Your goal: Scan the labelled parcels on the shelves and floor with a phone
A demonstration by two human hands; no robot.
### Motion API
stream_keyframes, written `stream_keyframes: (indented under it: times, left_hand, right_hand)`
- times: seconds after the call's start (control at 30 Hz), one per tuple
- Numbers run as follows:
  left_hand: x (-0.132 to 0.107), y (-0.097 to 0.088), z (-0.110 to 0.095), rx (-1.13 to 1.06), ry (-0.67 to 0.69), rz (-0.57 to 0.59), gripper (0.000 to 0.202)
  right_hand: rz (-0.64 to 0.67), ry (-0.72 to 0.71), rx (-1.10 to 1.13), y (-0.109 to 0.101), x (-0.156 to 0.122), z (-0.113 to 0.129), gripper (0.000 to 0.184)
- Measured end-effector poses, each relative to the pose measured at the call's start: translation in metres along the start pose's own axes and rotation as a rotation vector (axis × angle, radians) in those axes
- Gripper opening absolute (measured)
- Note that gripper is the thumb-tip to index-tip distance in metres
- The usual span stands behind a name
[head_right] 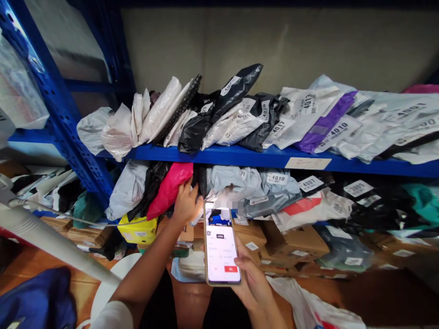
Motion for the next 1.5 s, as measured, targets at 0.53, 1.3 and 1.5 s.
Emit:
stream_keyframes:
  times: [0.53, 1.3, 1.5]
  left_hand:
    - [-0.049, -0.03, 0.077, 0.241, -0.116, 0.023, 0.054]
    - [-0.055, -0.014, 0.089, 0.162, -0.143, 0.072, 0.042]
    - [-0.053, -0.018, 0.087, 0.169, -0.159, 0.054, 0.042]
  right_hand:
    - [0.236, 0.266, 0.157, 0.073, 0.064, -0.07, 0.055]
    - [0.006, 0.117, -0.02, 0.089, 0.079, -0.062, 0.069]
    - [0.0, 0.119, -0.008, 0.089, 0.079, -0.062, 0.082]
Point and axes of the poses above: each hand's wrist, its own x-axis towards the middle knuckle, its own y-axis out of the palm, z = x × y, the point moved 7 cm from there along x, towards the middle knuckle, and after that the axes turned 5 degrees about z, right-handed, at the moved point
